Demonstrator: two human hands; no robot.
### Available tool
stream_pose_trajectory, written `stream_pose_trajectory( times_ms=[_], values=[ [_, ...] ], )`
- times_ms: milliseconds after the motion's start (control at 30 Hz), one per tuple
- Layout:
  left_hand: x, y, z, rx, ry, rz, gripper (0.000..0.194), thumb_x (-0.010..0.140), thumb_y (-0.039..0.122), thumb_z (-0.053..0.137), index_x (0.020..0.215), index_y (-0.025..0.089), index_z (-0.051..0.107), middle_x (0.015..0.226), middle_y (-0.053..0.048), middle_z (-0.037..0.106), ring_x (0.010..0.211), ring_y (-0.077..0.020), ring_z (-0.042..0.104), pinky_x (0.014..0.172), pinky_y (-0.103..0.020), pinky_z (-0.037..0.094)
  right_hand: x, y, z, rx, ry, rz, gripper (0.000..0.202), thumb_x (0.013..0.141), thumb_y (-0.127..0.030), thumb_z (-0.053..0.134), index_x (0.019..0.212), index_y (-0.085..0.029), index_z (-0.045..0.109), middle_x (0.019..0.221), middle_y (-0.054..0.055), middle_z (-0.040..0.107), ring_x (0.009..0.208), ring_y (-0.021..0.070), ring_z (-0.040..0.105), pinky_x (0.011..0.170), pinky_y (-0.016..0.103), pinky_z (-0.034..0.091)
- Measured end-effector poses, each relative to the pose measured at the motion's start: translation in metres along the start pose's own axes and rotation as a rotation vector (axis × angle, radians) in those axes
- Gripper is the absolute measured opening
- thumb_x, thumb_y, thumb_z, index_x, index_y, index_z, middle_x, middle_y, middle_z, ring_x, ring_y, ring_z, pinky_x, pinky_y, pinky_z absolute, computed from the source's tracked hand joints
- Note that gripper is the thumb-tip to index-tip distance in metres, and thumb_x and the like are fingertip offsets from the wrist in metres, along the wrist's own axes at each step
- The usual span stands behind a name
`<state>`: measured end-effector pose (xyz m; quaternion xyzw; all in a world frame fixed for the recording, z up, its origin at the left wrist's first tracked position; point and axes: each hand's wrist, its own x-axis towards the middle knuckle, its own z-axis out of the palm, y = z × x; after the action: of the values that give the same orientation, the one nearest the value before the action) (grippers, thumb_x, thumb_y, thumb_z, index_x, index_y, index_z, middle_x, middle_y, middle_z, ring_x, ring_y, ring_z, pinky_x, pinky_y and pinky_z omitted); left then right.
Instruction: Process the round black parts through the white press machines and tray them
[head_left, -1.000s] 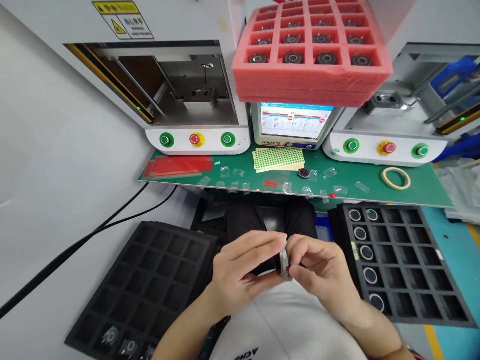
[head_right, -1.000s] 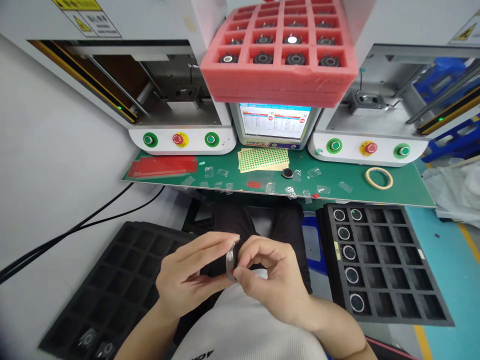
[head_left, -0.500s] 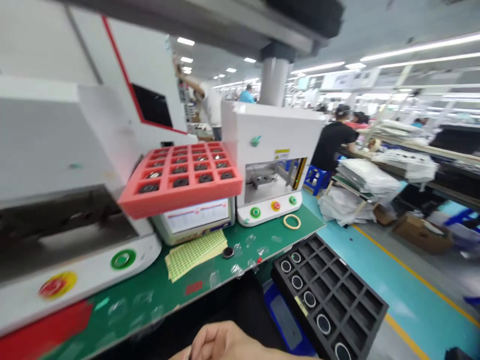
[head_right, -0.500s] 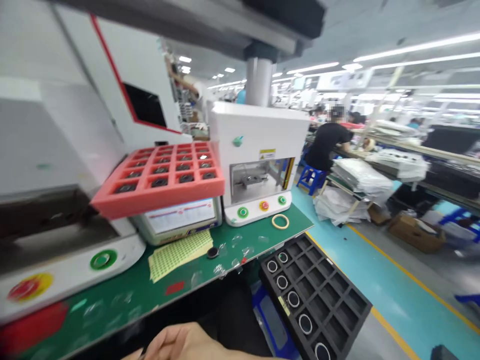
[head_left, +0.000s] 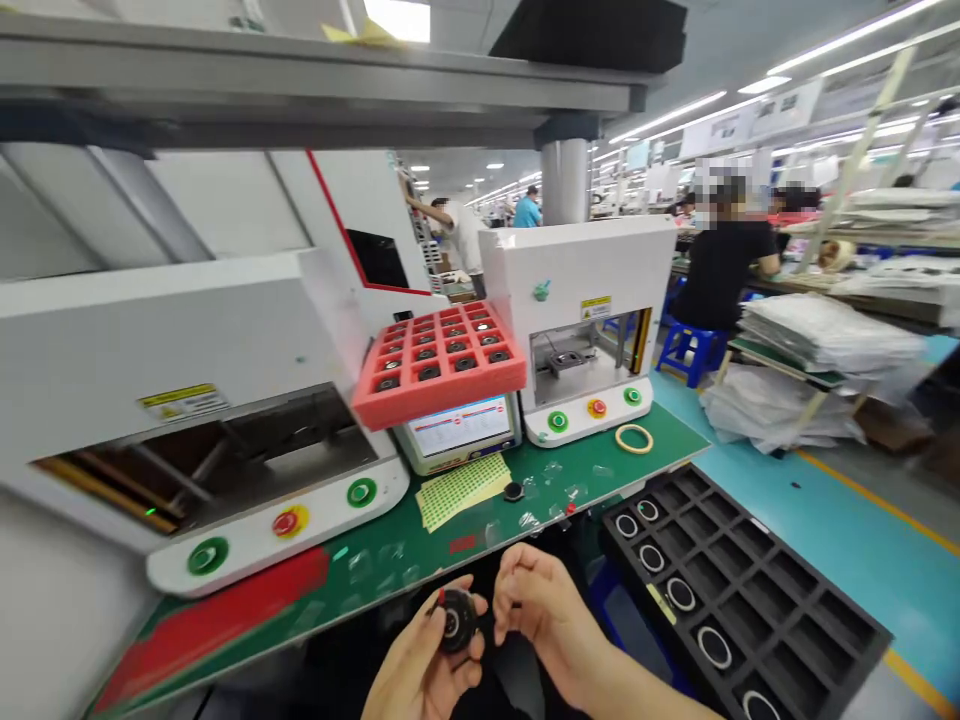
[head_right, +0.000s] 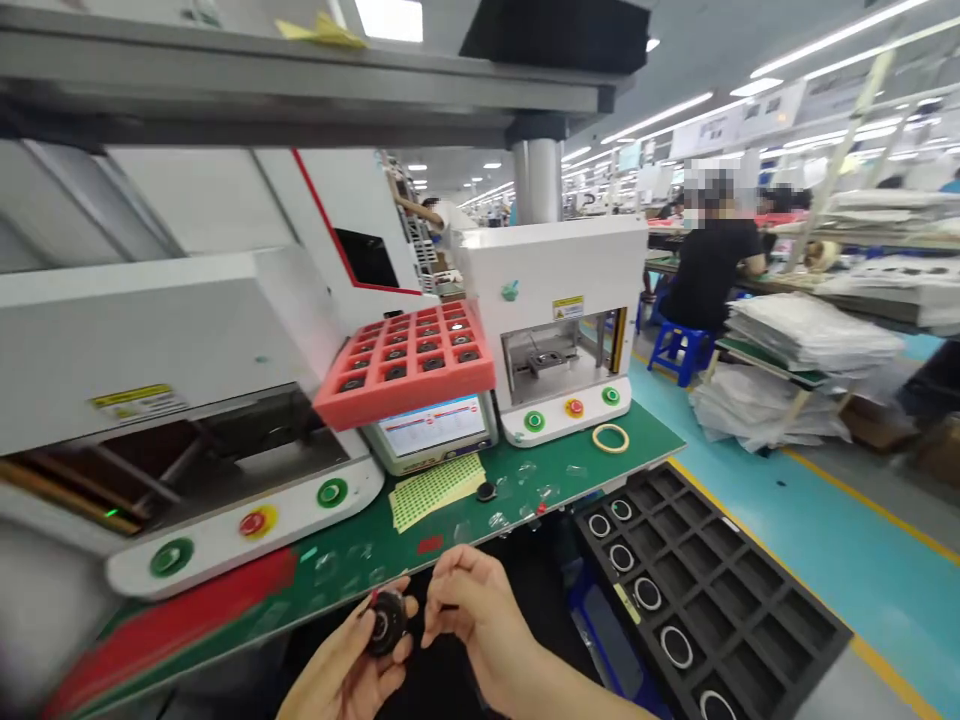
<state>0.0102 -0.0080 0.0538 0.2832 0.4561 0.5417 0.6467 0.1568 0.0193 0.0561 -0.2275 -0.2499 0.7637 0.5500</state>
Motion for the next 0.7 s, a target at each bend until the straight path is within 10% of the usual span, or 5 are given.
stream_pose_trajectory(
  times_ms=[267,700],
  values=[
    [-0.014,0.002,0.012,-0.043,-0.141,0.168,0.034,0.083,0.049,0.063,0.094,0.016,0.061,0.079,-0.004,0.061,0.047,-0.0041,0.040,0.039,-0.015,0.031,-0.012,0.008,-0.001,-0.256,0.065,-0.149,0.019,0.075,-0.029,0.074,0.075,-0.018,0.059,0.066,-0.003,0.057,0.059,0.0104,0.052,0.061,0.023,0.045],
    [-0.026,-0.010,0.017,0.270,-0.123,0.432,0.028,0.098,0.041,0.041,0.092,0.017,0.054,0.064,0.004,0.046,0.049,-0.0057,0.040,0.048,-0.019,0.038,-0.021,0.011,0.014,-0.448,-0.089,-0.254,0.014,0.087,-0.032,0.064,0.099,-0.026,0.066,0.103,0.005,0.066,0.092,0.0173,0.062,0.077,0.026,0.052]
  ],
)
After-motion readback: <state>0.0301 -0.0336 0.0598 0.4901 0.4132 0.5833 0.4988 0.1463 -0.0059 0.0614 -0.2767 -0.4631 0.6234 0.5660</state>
